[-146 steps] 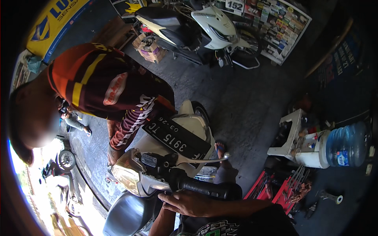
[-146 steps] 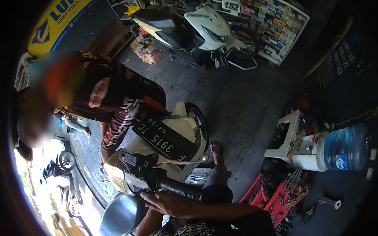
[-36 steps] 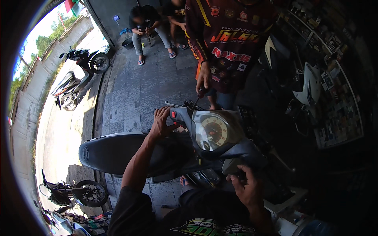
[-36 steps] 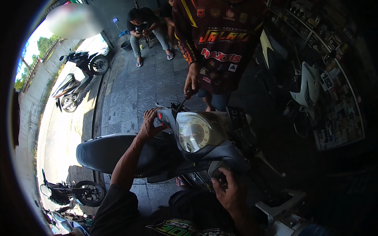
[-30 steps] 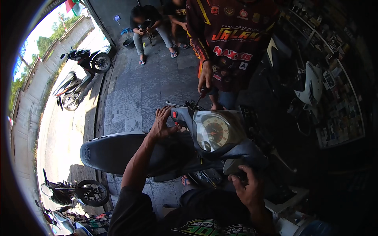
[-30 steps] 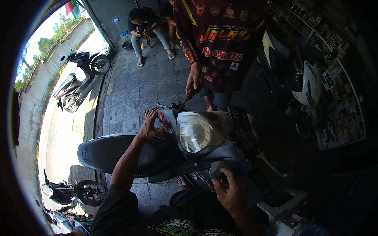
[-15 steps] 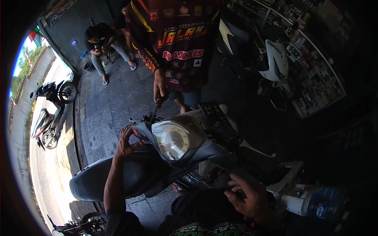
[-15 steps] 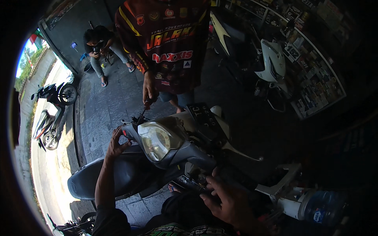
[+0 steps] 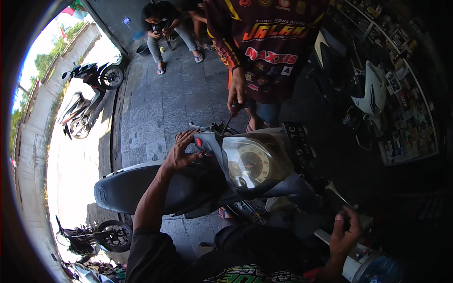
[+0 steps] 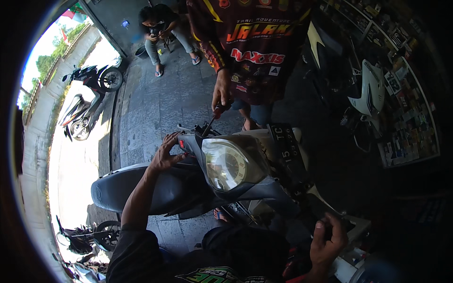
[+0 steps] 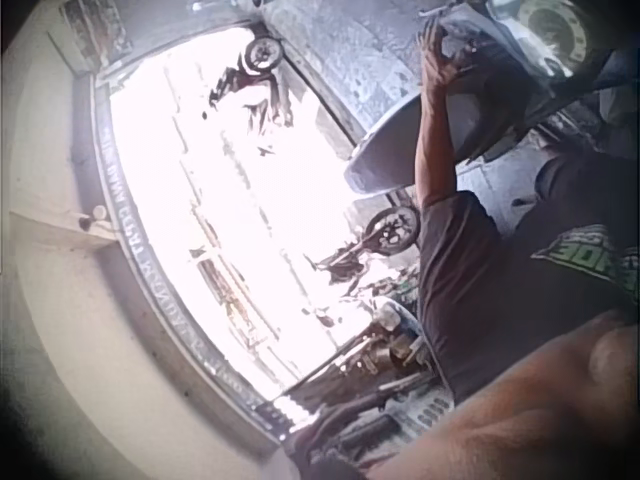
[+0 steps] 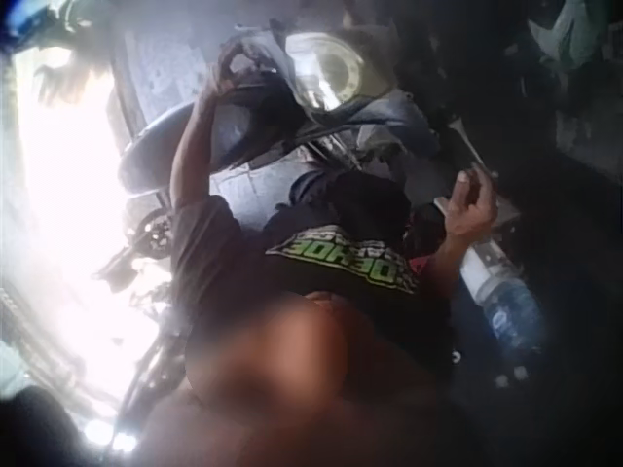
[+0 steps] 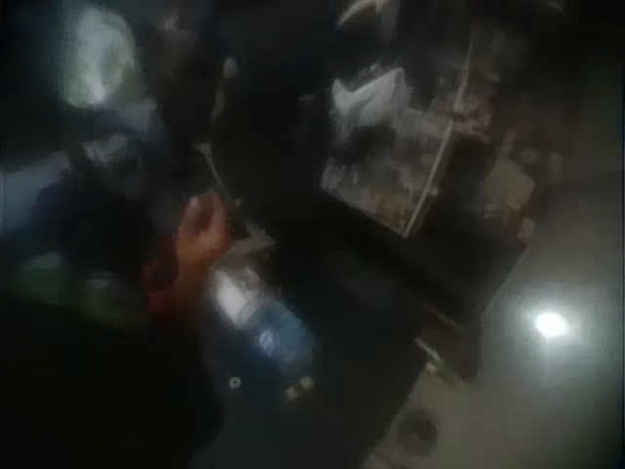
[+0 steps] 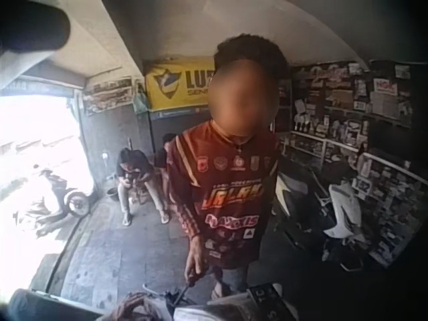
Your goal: The person works on the handlebar area of a motorcycle by hand, removing a panel, detaching wires, and using a screwdriver to remove screws while another person assists.
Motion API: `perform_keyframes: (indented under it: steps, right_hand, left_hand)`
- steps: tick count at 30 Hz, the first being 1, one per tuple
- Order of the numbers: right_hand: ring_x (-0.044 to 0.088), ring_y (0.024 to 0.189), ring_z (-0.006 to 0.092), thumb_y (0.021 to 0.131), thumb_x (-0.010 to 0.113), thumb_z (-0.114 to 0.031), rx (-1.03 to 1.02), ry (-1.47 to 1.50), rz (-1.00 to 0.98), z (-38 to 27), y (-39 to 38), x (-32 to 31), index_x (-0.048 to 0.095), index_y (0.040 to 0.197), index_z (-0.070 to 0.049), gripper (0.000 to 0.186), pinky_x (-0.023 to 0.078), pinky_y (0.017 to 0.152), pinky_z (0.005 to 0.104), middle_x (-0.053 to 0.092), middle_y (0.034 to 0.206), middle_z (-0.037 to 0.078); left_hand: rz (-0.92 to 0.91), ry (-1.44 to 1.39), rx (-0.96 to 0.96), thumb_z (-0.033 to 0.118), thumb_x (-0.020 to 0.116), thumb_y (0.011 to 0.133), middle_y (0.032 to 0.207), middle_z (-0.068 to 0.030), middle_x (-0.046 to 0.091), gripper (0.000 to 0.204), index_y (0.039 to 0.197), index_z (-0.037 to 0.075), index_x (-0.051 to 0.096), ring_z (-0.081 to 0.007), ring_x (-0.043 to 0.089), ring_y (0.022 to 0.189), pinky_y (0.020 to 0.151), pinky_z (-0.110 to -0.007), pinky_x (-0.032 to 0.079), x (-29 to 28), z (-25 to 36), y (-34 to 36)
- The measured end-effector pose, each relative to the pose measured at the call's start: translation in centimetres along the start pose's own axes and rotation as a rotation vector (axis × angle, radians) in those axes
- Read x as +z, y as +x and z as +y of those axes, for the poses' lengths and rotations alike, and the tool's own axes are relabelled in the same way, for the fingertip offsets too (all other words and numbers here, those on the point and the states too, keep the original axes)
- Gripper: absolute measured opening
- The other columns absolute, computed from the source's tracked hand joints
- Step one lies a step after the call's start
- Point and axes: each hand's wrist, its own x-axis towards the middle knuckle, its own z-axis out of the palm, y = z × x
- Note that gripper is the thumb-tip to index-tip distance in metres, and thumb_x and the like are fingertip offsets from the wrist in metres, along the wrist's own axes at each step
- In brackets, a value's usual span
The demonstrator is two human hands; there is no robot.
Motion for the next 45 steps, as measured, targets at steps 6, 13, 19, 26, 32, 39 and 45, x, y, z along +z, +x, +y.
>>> perform_keyframes:
  steps: [6, 13, 19, 26, 32, 39, 45]
  right_hand:
    - [0.068, 0.083, 0.0253, 0.093, 0.065, -0.017, -0.003, -0.111, -0.018, 0.3, 0.1, -0.2, 0.067, 0.11, 0.005, 0.028, 0.052, 0.076, 0.0365, 0.07, 0.09, 0.015]
    - [0.07, 0.085, 0.0272, 0.093, 0.065, -0.018, 0.047, -0.165, -0.031, 0.2, 0.5, -0.1, 0.068, 0.106, 0.006, 0.027, 0.053, 0.077, 0.0372, 0.072, 0.093, 0.017]
    - [0.071, 0.081, 0.0273, 0.092, 0.066, -0.016, 0.019, -0.186, -0.011, -0.3, 0.8, 0.4, 0.07, 0.104, 0.004, 0.024, 0.054, 0.074, 0.0365, 0.072, 0.089, 0.017]
    - [0.072, 0.085, 0.0313, 0.09, 0.068, -0.014, -0.002, -0.192, -0.012, -0.7, 1.0, 0.4, 0.071, 0.1, 0.004, 0.021, 0.055, 0.077, 0.0376, 0.073, 0.091, 0.018]
    - [0.072, 0.084, 0.0337, 0.089, 0.068, -0.014, -0.004, -0.198, -0.008, -0.9, 0.8, 0.3, 0.071, 0.099, 0.004, 0.021, 0.055, 0.077, 0.0389, 0.072, 0.09, 0.019]
    - [0.071, 0.084, 0.0345, 0.089, 0.069, -0.015, -0.082, -0.22, -0.01, -0.7, 0.9, 0.0, 0.071, 0.1, 0.003, 0.021, 0.054, 0.076, 0.0396, 0.072, 0.09, 0.019]
    - [0.071, 0.085, 0.0349, 0.09, 0.068, -0.014, -0.086, -0.213, -0.019, -1.0, 0.7, 0.3, 0.07, 0.1, 0.003, 0.02, 0.054, 0.077, 0.0403, 0.072, 0.091, 0.019]
  left_hand:
    - [0.033, -0.078, 0.027, 0.042, 0.086, 0.074, 0.143, -0.019, 0.057, 0.087, 0.145, 0.004, 0.054, -0.0368, 0.049, 0.135, 0.115, -0.048, 0.033, 0.4, -1.0, 0.4]
    - [0.078, -0.022, 0.024, 0.051, 0.088, 0.067, 0.133, -0.0159, 0.063, 0.092, 0.14, 0.003, 0.058, -0.0322, 0.053, 0.128, 0.113, -0.047, 0.031, 1.1, -1.5, 1.0]
    - [0.095, -0.015, -0.011, 0.056, 0.089, 0.063, 0.124, -0.0132, 0.062, 0.095, 0.135, 0.001, 0.059, -0.032, 0.053, 0.119, 0.111, -0.046, 0.03, 1.3, -0.4, 1.4]
    - [0.042, -0.023, 0.012, 0.072, 0.08, 0.063, 0.124, -0.0177, 0.058, 0.108, 0.135, -0.004, 0.055, -0.0348, 0.05, 0.121, 0.111, -0.046, 0.029, 0.8, -0.5, 0.9]
    - [0.081, 0.052, 0.01, 0.075, 0.078, 0.062, 0.121, -0.0161, 0.059, 0.111, 0.135, -0.004, 0.054, -0.0345, 0.05, 0.119, 0.112, -0.048, 0.027, 1.8, -1.0, 1.0]
    - [0.002, -0.065, 0.011, 0.058, 0.086, 0.066, 0.125, -0.0162, 0.063, 0.095, 0.135, 0.0, 0.059, -0.035, 0.054, 0.121, 0.111, -0.046, 0.034, 0.8, -1.3, 1.3]
    - [0.017, -0.155, 0.016, 0.046, 0.09, 0.066, 0.124, -0.0174, 0.066, 0.085, 0.131, 0.0, 0.063, -0.0362, 0.059, 0.117, 0.103, -0.043, 0.043, 0.4, -2.0, 1.3]
